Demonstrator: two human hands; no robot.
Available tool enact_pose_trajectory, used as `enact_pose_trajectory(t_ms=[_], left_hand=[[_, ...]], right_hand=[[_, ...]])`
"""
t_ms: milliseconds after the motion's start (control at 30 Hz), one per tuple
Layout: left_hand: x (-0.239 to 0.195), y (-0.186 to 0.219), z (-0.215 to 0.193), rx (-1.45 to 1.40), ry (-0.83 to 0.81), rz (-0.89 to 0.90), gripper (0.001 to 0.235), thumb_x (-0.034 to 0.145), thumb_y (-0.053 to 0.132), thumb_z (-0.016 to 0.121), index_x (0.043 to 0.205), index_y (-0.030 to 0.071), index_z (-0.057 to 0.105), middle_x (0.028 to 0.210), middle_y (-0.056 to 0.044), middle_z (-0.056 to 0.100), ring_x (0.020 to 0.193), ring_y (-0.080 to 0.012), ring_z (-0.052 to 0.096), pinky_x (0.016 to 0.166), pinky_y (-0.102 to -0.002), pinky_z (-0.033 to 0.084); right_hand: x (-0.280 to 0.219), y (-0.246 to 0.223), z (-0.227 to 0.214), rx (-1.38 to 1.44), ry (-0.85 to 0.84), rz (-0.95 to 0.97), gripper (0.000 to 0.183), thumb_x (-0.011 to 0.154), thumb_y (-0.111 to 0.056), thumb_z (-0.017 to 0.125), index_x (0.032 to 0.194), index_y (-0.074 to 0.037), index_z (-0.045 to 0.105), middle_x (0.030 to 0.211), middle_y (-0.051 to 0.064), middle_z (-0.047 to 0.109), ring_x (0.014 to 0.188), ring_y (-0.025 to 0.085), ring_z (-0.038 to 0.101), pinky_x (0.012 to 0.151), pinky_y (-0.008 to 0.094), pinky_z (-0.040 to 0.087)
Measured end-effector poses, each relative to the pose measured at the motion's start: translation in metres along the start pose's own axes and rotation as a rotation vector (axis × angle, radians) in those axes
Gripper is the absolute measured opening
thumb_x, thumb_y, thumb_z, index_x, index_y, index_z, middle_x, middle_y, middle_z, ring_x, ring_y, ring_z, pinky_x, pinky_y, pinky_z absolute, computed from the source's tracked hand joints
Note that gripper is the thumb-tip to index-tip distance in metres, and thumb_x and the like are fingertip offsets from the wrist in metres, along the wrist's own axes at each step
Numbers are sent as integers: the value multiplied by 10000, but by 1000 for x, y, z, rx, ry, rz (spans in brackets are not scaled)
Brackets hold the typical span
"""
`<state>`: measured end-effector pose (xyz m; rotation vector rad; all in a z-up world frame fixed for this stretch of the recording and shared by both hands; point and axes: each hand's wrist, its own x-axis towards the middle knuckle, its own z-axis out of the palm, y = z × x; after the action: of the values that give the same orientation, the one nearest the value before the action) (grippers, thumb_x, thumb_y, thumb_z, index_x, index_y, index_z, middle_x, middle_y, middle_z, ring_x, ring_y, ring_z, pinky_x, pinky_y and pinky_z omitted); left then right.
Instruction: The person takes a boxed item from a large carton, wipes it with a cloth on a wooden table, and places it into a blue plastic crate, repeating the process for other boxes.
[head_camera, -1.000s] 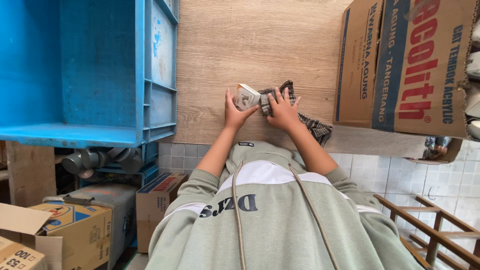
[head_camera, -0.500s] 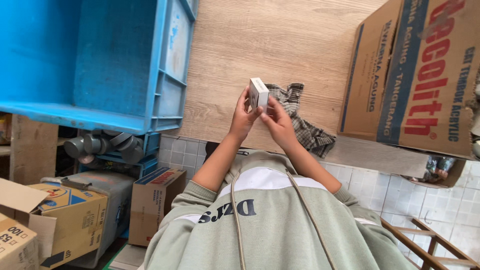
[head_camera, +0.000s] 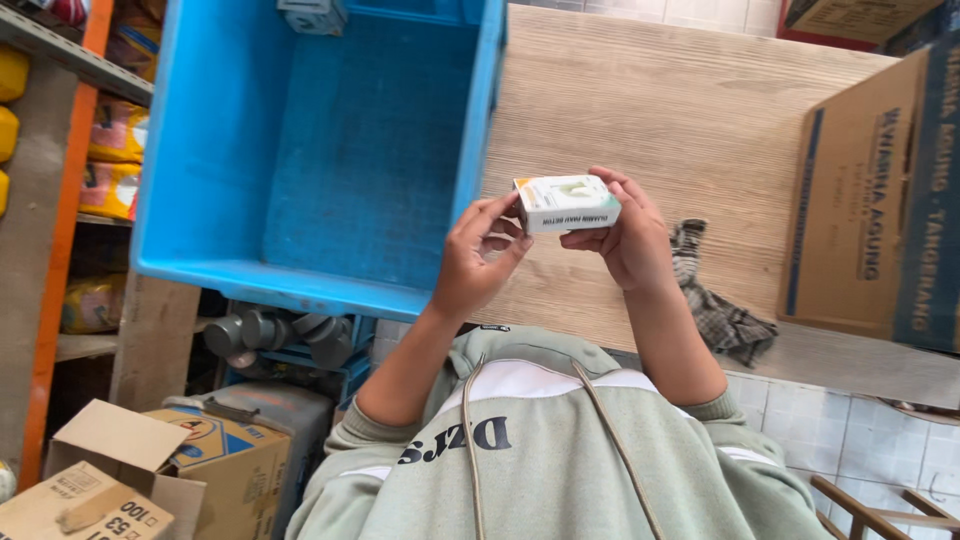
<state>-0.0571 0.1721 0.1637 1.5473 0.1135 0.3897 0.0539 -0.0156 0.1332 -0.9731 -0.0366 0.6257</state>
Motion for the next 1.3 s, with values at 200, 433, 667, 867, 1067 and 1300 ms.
enact_pose_trajectory(t_ms=[200, 433, 667, 867, 1067, 1300], left_hand=[[36, 20, -94, 170, 187, 47, 269, 802, 147, 816, 1018, 20, 717, 779, -41, 624, 623, -133, 662, 483, -203, 571], [70, 24, -176, 266, 200, -2, 188, 847, 180, 773, 915, 12, 725, 678, -67, 624, 552, -107, 634, 432, -201, 527], [118, -16, -246, 351, 136, -129, 322, 869, 270, 749, 1052, 14, 687, 949, -122, 665, 888, -217, 704, 575, -257, 599], [181, -64, -287, 457, 211, -162, 465, 852, 300, 746, 1179, -9, 629, 1098, -132, 602, 1017, -267, 670, 742, -322, 612], [228, -106, -303, 380, 443, -273, 556, 824, 170, 753, 1258, -97, 530, 1209, -259, 463, 1100, -394, 609, 932, -455, 552], [269, -147, -318, 120, 537, -493, 744, 849, 179, 725, 1455, -20, 341, 1459, -266, 212, 1304, -366, 467, 1086, -484, 439]], right_hand=[[39, 51, 49, -94, -111, 180, 382, 1002, -249, 336, 1208, 41, 475, 646, 288, 623, 563, 380, 697, 567, 604, 574], [82, 57, 139, -245, -191, 273, 549, 1020, -465, 264, 1125, 50, 421, 649, 318, 620, 534, 391, 685, 519, 514, 585], [145, 80, 211, -523, -131, 326, 644, 989, -539, 392, 1243, 47, 473, 706, 270, 647, 596, 385, 699, 488, 521, 577], [247, 132, 249, -674, 20, 359, 663, 974, -534, 485, 1374, -11, 407, 758, 206, 641, 652, 295, 695, 510, 463, 607], [315, 183, 297, -684, 198, 295, 651, 969, -527, 476, 1338, 9, 464, 862, 239, 670, 761, 322, 721, 562, 469, 629], [357, 210, 320, -715, 325, 102, 600, 1019, -387, 422, 1366, 101, 452, 1387, 335, 442, 1356, 445, 345, 1154, 548, 244]])
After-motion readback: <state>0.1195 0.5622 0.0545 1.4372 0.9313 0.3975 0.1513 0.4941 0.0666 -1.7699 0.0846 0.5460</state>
